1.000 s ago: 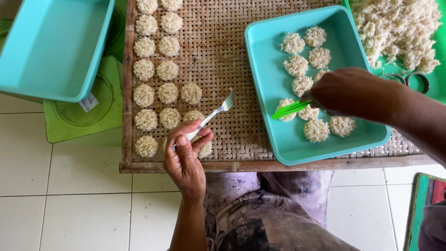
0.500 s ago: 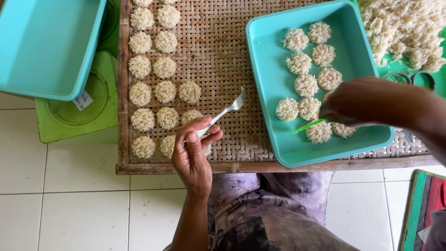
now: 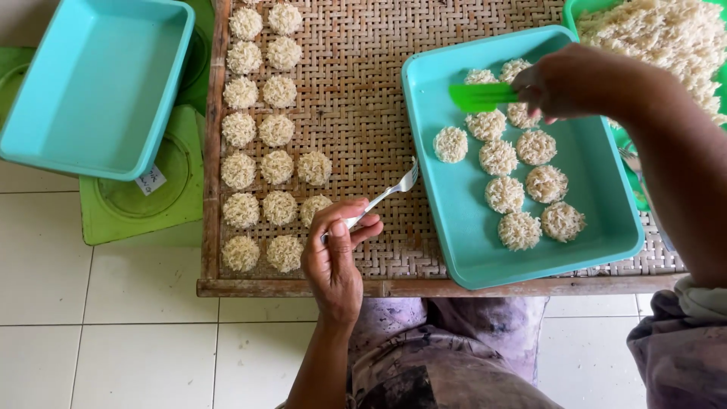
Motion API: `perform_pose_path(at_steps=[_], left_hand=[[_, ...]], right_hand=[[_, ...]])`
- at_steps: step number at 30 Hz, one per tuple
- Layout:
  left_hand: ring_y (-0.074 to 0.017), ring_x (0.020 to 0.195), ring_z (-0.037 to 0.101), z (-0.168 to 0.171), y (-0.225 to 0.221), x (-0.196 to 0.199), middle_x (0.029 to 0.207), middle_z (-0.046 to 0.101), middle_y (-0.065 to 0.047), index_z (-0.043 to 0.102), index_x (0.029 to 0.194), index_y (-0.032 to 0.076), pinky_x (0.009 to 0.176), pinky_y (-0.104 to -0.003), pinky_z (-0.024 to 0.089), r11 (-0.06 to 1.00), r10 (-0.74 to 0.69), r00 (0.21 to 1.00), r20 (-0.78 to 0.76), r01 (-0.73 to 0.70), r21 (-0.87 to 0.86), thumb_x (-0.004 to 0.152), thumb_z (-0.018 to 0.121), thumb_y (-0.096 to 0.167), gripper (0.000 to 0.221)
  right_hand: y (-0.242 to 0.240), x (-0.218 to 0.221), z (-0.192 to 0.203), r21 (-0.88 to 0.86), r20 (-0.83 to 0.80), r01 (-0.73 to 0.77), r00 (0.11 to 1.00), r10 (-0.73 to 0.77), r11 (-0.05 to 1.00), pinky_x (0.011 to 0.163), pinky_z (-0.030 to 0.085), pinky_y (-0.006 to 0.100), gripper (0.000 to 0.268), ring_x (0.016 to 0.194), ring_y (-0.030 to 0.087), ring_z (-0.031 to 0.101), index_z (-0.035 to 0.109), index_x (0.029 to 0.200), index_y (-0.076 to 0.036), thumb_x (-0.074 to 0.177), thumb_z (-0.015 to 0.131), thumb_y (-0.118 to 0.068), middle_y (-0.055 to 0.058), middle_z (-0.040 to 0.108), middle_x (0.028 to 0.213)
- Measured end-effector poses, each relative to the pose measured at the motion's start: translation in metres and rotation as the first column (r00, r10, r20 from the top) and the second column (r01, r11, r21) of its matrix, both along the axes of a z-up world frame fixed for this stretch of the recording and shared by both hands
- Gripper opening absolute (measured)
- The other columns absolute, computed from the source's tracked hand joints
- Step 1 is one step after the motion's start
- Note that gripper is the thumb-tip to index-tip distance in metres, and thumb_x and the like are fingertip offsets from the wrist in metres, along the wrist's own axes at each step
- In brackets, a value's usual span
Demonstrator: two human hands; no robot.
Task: Shape rice mixture into small circular crackers using a fork and a spatula in a tray
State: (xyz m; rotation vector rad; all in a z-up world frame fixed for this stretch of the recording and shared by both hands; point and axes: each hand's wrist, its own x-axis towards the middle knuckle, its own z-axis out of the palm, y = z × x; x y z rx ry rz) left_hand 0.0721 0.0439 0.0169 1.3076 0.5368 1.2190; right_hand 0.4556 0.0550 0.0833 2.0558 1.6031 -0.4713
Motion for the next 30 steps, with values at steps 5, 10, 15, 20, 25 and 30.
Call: perform_pose_path(at_steps=[5,10,15,20,25,30], left_hand=[[-0.0227,0.098,0.072,0.002,0.001,0.008,0.123,0.064,-0.015,0.058,0.120,0.003,0.088,-0.034,0.069,1.000,0.002,1.000,-0.031,-0.002,-0.009,0.111,0.039,0.018,0.025],[-0.0230,0.100,0.073,-0.001,0.003,0.015,0.124,0.064,-0.015,0.059,0.122,0.005,0.089,-0.034,0.069,1.000,0.004,1.000,-0.021,-0.004,0.003,0.112,0.040,0.017,0.024],[-0.0231,0.100,0.073,-0.012,0.008,0.022,0.124,0.065,-0.014,0.059,0.124,0.009,0.090,-0.034,0.069,1.000,-0.011,1.000,0.019,0.011,0.012,0.112,0.042,0.021,0.024],[-0.0236,0.102,0.072,-0.006,0.015,0.037,0.124,0.065,-0.013,0.057,0.127,0.010,0.092,-0.035,0.068,0.998,-0.040,0.999,0.004,0.040,0.039,0.112,0.042,0.021,0.024],[-0.0230,0.100,0.072,-0.007,0.019,0.047,0.123,0.065,-0.013,0.057,0.125,0.009,0.090,-0.034,0.069,0.997,-0.027,0.999,-0.041,0.030,0.069,0.112,0.043,0.021,0.023],[-0.0238,0.100,0.073,-0.012,0.023,0.055,0.122,0.066,-0.013,0.058,0.125,0.010,0.090,-0.034,0.070,0.996,-0.002,0.999,-0.047,0.006,0.092,0.111,0.043,0.023,0.024]], right_hand=[[-0.005,-0.041,0.019,-0.066,0.038,-0.040,0.998,0.042,0.997,0.066,0.062,0.025,0.024,0.069,0.011,0.075,0.069,0.115,-0.025,0.105,0.048,-0.030,-0.004,0.080,0.098],[-0.009,-0.052,0.017,0.178,0.134,-0.220,0.971,0.198,0.959,0.037,0.051,0.020,0.031,0.051,0.010,0.071,0.064,0.132,-0.031,0.105,0.051,-0.025,-0.001,0.079,0.098],[-0.024,-0.061,0.027,0.098,0.078,-0.208,0.976,0.201,0.973,0.050,0.065,0.022,0.028,0.061,0.010,0.077,0.064,0.127,-0.027,0.101,0.054,-0.027,-0.002,0.079,0.095],[-0.049,-0.067,0.039,0.053,0.124,-0.079,0.990,0.072,0.995,0.044,0.062,0.023,0.026,0.045,0.010,0.069,0.061,0.127,-0.023,0.107,0.046,-0.020,0.005,0.077,0.077],[-0.063,-0.071,0.034,0.063,-0.015,-0.018,1.000,0.019,0.998,0.047,0.058,0.028,0.017,0.049,0.014,0.070,0.069,0.110,-0.021,0.100,0.056,-0.021,0.003,0.078,0.079],[-0.047,-0.047,-0.005,0.257,0.203,-0.298,0.947,0.250,0.919,0.032,0.054,0.017,0.035,0.049,0.009,0.069,0.058,0.139,-0.023,0.106,0.048,-0.025,0.001,0.075,0.102]])
